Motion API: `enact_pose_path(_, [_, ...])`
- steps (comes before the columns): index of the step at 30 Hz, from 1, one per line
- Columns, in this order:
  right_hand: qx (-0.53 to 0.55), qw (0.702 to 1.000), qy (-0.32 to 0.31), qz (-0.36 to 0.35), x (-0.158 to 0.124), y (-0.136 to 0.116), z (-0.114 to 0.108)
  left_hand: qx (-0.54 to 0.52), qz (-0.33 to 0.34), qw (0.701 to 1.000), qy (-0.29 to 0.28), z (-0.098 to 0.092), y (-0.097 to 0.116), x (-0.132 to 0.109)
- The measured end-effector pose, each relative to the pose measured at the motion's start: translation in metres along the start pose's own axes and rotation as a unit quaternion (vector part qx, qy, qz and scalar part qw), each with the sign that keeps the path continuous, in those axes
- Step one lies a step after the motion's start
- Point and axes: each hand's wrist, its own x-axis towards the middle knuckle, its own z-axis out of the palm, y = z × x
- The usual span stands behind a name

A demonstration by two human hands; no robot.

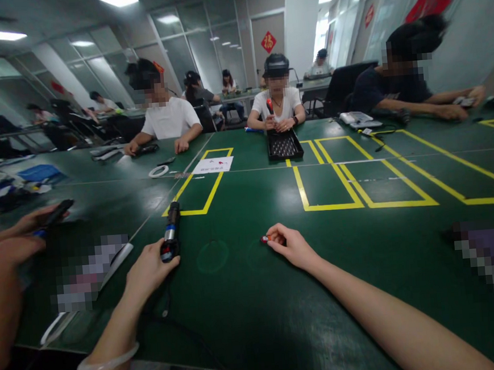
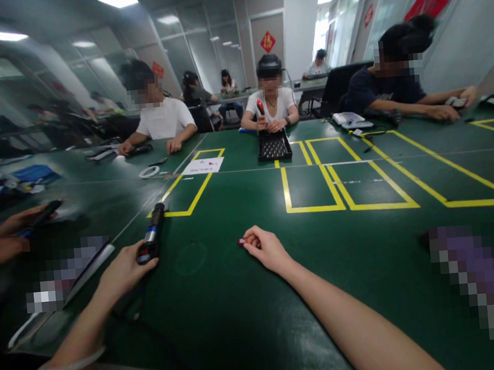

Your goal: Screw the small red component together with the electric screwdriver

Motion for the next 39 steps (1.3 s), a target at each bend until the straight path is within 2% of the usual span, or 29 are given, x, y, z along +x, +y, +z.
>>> enact_pose_path(3, [0.002, 1.0, 0.002, -0.003, 0.0, -0.001, 0.0, 0.022, 0.02, 1.0, -0.007, 0.0, 0.041, -0.011])
enact_pose_path(6, [-0.013, 1.0, 0.008, -0.015, -0.001, -0.002, 0.0, 0.044, 0.075, 0.996, 0.011, 0.001, 0.086, -0.024])
enact_pose_path(10, [-0.064, 0.996, 0.047, -0.049, 0.0, 0.0, -0.002, 0.059, 0.145, 0.987, 0.024, 0.004, 0.139, -0.035])
enact_pose_path(14, [-0.075, 0.994, 0.071, -0.033, 0.001, 0.003, -0.003, 0.062, 0.205, 0.976, 0.037, 0.007, 0.182, -0.04])
enact_pose_path(17, [-0.075, 0.993, 0.092, -0.022, 0.002, 0.005, -0.004, 0.058, 0.235, 0.969, 0.045, 0.01, 0.204, -0.044])
enact_pose_path(22, [-0.092, 0.99, 0.1, -0.027, 0.002, 0.006, -0.004, 0.031, 0.25, 0.966, 0.057, 0.018, 0.216, -0.048])
enact_pose_path(32, [-0.189, 0.98, 0.042, -0.044, 0.002, 0.004, -0.001, 0.02, 0.251, 0.966, 0.061, 0.024, 0.215, -0.05])
enact_pose_path(39, [-0.193, 0.979, 0.031, -0.059, 0.001, 0.008, 0.0, 0.007, 0.25, 0.966, 0.066, 0.027, 0.215, -0.05])
